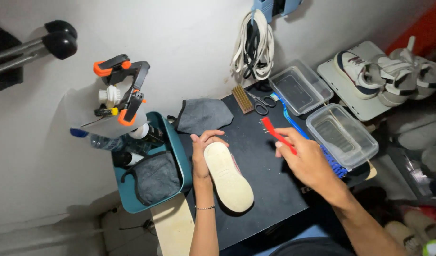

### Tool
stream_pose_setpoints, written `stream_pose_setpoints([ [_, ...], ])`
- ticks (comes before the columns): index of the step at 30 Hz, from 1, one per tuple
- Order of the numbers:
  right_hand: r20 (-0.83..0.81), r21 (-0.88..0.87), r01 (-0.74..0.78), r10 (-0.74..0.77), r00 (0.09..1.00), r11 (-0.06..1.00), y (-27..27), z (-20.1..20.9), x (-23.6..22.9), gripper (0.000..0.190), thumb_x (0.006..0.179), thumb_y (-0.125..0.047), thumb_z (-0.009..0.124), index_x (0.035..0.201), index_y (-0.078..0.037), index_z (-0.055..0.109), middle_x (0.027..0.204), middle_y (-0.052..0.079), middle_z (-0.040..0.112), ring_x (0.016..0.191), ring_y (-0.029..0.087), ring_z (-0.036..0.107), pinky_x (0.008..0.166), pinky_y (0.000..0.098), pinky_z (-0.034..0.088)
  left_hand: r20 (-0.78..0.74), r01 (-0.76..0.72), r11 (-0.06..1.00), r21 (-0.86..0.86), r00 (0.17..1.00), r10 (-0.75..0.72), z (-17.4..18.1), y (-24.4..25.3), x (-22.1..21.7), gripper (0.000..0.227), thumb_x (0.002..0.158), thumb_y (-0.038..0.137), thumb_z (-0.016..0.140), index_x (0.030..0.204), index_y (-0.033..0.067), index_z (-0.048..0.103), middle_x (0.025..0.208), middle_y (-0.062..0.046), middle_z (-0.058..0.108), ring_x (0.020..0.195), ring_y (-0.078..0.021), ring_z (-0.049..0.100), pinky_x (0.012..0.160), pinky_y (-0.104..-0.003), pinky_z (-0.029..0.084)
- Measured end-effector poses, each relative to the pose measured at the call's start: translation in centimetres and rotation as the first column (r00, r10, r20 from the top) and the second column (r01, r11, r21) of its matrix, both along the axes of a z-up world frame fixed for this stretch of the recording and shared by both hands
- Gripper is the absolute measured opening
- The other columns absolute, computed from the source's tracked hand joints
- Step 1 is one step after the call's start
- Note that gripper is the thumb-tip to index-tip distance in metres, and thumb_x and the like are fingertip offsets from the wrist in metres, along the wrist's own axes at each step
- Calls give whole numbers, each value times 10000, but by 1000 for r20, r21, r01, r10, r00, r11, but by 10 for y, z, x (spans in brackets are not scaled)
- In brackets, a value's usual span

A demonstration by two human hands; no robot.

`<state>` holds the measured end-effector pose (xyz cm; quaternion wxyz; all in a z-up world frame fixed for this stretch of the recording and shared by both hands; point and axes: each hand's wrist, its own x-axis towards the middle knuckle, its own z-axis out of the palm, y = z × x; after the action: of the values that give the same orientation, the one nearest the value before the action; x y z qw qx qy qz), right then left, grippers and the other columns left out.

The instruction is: The person holds a white shoe sole and uses a red brush to scrub its surface. They repeatedly dip the brush into a container of water and continue scrubbing the sole on a black mat.

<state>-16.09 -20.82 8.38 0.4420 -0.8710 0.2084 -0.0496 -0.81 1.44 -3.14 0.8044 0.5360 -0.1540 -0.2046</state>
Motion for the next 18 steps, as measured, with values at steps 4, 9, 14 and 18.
stream_pose_setpoints([
  [4,-62,-135,134,-143,988,982,-54,9,-43,299,986,-197,563,1259,-121,659,882,91,805,840,358,726,825,476,536,-27,-18,1000,17,999,19,22,-1,-9,895,1018,714,171,1153,-21,664,761,-181,725,587,-170,701,495,-212,532],
  [9,-236,-494,36,-174,956,869,-117,-7,-66,384,937,-114,548,1293,-171,681,1071,46,808,1039,346,724,906,470,506,-123,-87,996,-25,989,83,38,-4,-16,822,950,717,346,1071,-18,694,756,-139,726,552,-202,630,505,-326,514],
  [14,-312,-489,0,-175,934,872,-116,-5,-56,417,949,-98,540,1343,-199,632,1120,59,793,1100,361,699,923,515,500,-130,-81,996,-35,989,76,35,-4,-16,835,941,729,349,1085,-22,687,759,-137,725,535,-198,627,486,-322,515],
  [18,-294,-546,-21,-168,941,837,-116,-17,-48,312,992,-166,555,1255,-250,701,1017,194,766,973,478,687,828,555,524,-122,-80,995,-62,990,72,30,-1,-15,836,951,722,347,1101,-28,684,765,-146,728,522,-202,629,475,-319,517],
])
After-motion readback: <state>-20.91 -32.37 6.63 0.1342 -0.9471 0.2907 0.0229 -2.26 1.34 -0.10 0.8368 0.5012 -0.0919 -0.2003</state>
